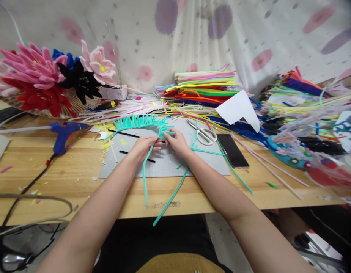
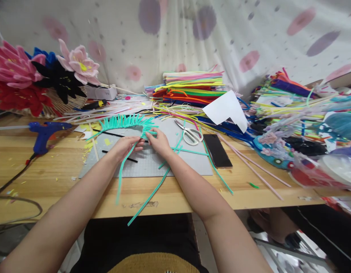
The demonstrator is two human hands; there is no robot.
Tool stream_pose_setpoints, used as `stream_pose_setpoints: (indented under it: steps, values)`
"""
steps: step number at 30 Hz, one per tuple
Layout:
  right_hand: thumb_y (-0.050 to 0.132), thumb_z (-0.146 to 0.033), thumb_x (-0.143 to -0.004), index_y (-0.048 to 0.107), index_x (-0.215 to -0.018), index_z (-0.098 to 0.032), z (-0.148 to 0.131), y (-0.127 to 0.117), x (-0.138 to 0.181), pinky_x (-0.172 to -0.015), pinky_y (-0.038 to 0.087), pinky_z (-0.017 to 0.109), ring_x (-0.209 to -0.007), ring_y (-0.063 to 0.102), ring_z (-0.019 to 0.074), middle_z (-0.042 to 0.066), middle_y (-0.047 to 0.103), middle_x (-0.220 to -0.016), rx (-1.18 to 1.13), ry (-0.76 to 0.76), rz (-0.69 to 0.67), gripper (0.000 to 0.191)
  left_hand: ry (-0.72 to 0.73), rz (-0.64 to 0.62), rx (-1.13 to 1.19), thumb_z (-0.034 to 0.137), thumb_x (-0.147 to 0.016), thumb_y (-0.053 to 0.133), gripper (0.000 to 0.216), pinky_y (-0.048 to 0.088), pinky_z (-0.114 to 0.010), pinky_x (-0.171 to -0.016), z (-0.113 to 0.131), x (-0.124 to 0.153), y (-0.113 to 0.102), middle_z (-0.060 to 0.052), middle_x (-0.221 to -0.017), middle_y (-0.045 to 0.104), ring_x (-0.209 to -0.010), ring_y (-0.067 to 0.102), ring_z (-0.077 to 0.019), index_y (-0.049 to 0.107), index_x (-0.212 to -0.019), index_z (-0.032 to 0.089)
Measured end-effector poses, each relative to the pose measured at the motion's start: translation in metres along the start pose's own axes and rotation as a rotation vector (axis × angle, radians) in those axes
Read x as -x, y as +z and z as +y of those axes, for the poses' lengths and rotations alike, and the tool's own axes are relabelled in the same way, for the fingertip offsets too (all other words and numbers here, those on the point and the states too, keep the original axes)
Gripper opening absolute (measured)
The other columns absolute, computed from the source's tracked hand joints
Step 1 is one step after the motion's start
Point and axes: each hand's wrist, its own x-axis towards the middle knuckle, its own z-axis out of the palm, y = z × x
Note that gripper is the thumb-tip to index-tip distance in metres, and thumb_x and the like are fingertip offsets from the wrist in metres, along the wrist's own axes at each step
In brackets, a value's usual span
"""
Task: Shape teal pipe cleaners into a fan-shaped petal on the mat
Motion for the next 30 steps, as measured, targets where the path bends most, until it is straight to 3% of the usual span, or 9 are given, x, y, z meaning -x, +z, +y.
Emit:
stream_pose_setpoints:
  steps: [8,15,19,21,22,24,26,28,30]
  values:
    - [0.054,-0.048,-0.075,0.049,-0.067,-0.019,-0.002,0.000,-0.002,-0.043,0.033,0.021,-0.040,0.041,0.0063,-0.006,0.051,-0.047,-0.098,0.046,-0.141,0.030,-0.034,0.097,0.143,0.003,-0.073,0.055,0.013,0.050,-0.013,-0.052,0.002,0.002,0.005,-0.002,-0.065,0.063,-0.054,0.056,-0.0040,0.062,-0.065,0.010]
    - [0.056,-0.051,-0.073,0.053,-0.070,-0.020,-0.003,0.004,-0.002,-0.041,0.036,0.023,-0.041,0.047,0.0089,-0.003,0.055,-0.050,-0.179,0.155,-0.253,0.032,-0.201,0.041,0.214,0.012,-0.078,0.053,0.016,0.040,-0.006,-0.038,0.006,0.004,0.003,0.002,-0.051,0.051,-0.041,0.045,0.0001,0.060,-0.064,0.009]
    - [0.057,-0.052,-0.072,0.059,-0.080,-0.018,-0.008,-0.014,-0.005,-0.051,0.044,0.026,-0.050,0.053,0.0112,-0.001,0.060,-0.058,-0.134,0.129,-0.363,0.035,-0.093,0.027,0.203,0.010,-0.074,0.057,0.011,0.037,-0.006,-0.037,0.003,0.001,0.003,0.002,-0.054,0.052,-0.041,0.042,0.0007,0.059,-0.063,0.010]
    - [0.064,-0.046,-0.067,0.061,-0.084,-0.016,-0.011,-0.040,-0.008,-0.061,0.046,0.027,-0.064,0.058,0.0125,0.002,0.065,-0.072,-0.042,0.029,-0.400,0.034,0.017,0.055,0.142,0.010,-0.069,0.060,0.005,0.036,-0.008,-0.037,0.001,0.000,0.002,0.002,-0.056,0.054,-0.043,0.042,0.0003,0.060,-0.065,0.009]
    - [0.065,-0.044,-0.067,0.061,-0.086,-0.016,-0.012,-0.056,-0.011,-0.064,0.047,0.027,-0.069,0.059,0.0132,0.003,0.066,-0.078,0.003,0.014,-0.353,0.034,0.073,0.078,0.105,0.011,-0.067,0.061,0.003,0.035,-0.009,-0.038,0.000,-0.001,0.002,0.002,-0.057,0.055,-0.044,0.042,-0.0001,0.060,-0.065,0.009]
    - [0.057,-0.041,-0.074,0.060,-0.091,-0.016,-0.009,-0.090,-0.016,-0.068,0.047,0.029,-0.076,0.060,0.0147,0.006,0.066,-0.086,0.167,0.034,-0.161,0.030,0.174,0.130,0.031,0.014,-0.064,0.063,0.005,0.034,-0.011,-0.038,-0.003,-0.003,0.001,0.002,-0.058,0.056,-0.045,0.042,-0.0016,0.061,-0.067,0.010]
    - [0.058,-0.032,-0.073,0.061,-0.085,-0.015,-0.001,-0.117,-0.019,-0.070,0.045,0.032,-0.077,0.060,0.0177,0.009,0.066,-0.086,0.551,0.131,0.063,0.020,0.251,0.173,-0.043,0.017,-0.063,0.063,0.010,0.035,-0.014,-0.039,-0.004,-0.004,0.000,0.002,-0.059,0.057,-0.046,0.043,-0.0034,0.060,-0.070,0.010]
    - [0.060,-0.023,-0.069,0.062,-0.080,-0.014,0.009,-0.134,-0.020,-0.071,0.044,0.035,-0.081,0.060,0.0227,0.012,0.066,-0.086,0.886,0.248,0.048,0.014,0.313,0.206,-0.108,0.019,-0.062,0.063,0.013,0.036,-0.015,-0.040,-0.005,-0.005,0.000,0.001,-0.061,0.059,-0.048,0.045,-0.0048,0.060,-0.072,0.011]
    - [0.059,-0.019,-0.067,0.062,-0.087,-0.013,0.017,-0.139,-0.020,-0.072,0.044,0.035,-0.086,0.060,0.0261,0.016,0.065,-0.093,1.075,0.277,-0.002,0.021,0.359,0.218,-0.151,0.021,-0.062,0.063,0.015,0.037,-0.016,-0.040,-0.006,-0.004,0.000,0.000,-0.063,0.060,-0.049,0.046,-0.0053,0.059,-0.073,0.012]
